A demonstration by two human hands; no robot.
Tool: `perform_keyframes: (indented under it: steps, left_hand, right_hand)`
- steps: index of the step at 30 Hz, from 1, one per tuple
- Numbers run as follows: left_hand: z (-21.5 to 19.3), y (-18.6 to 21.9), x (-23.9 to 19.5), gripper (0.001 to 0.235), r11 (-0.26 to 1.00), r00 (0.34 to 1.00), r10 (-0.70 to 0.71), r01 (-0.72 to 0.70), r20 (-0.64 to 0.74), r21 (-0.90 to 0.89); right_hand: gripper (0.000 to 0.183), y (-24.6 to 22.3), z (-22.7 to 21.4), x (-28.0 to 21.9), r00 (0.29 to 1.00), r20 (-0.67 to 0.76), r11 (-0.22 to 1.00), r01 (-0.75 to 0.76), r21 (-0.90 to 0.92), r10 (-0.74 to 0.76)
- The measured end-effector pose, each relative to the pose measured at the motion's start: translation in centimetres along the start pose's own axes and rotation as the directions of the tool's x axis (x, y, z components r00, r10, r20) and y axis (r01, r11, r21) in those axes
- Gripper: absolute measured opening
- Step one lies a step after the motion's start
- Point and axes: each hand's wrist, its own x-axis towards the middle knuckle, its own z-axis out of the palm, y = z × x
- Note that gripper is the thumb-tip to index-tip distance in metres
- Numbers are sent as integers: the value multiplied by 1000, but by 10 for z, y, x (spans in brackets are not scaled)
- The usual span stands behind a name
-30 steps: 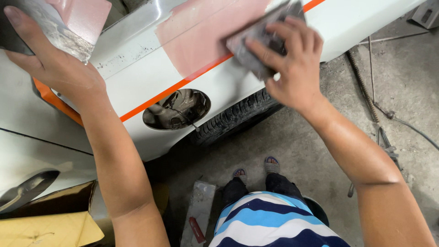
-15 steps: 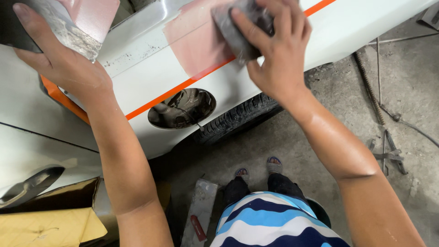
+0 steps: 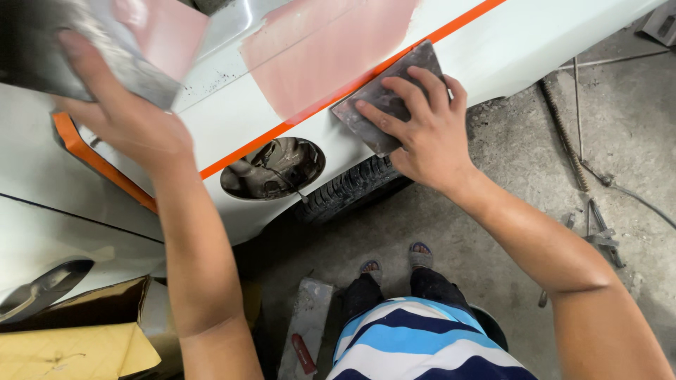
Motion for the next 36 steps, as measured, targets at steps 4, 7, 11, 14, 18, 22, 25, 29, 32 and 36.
perform_keyframes:
  steps: [4, 7, 11, 14, 18, 22, 25, 29, 32, 36]
  left_hand:
    - [38, 0, -53, 61, 993, 994, -65, 55, 88, 108]
    - [68, 0, -84, 51, 987, 963, -72, 31, 259, 159]
    - [98, -1, -103, 47, 976, 928, -79, -1, 364, 216]
    - [109, -7, -114, 49, 967, 922, -112, 14, 371, 255]
    - [98, -14, -88, 62, 980, 985, -144, 129, 97, 150]
    - [34, -10, -1, 86, 999, 998, 39, -38, -58, 17]
    - [-4, -17, 38, 94, 990, 990, 140, -140, -34, -3]
    - [-23, -32, 44, 96, 997, 997, 55, -52, -48, 57]
    - [-20, -35, 44, 91, 997, 996, 82, -82, -20, -1]
    - [-17, -32, 40, 85, 991, 991, 133, -132, 29, -33]
  right_hand:
    - [70, 5, -41, 6, 996, -88, 990, 0, 138, 13]
    - [58, 7, -57, 16, 985, -172, 961, 34, 274, 14]
    - [58, 10, -65, 29, 981, -194, 958, 73, 278, -19]
    - [71, 11, -65, 30, 989, -127, 961, 103, 256, -72]
    - [75, 22, -61, 30, 987, -32, 979, 159, 125, -157]
    - [68, 47, -54, 45, 993, -107, 998, 50, 26, -47]
    - [57, 61, -52, 57, 983, -185, 997, 18, 79, -3]
    - [67, 68, -55, 64, 982, -190, 1000, -3, -16, 0]
    - [65, 72, -52, 66, 990, -136, 999, -49, 1, 48]
    - [67, 68, -25, 48, 990, -133, 999, -36, 28, 39]
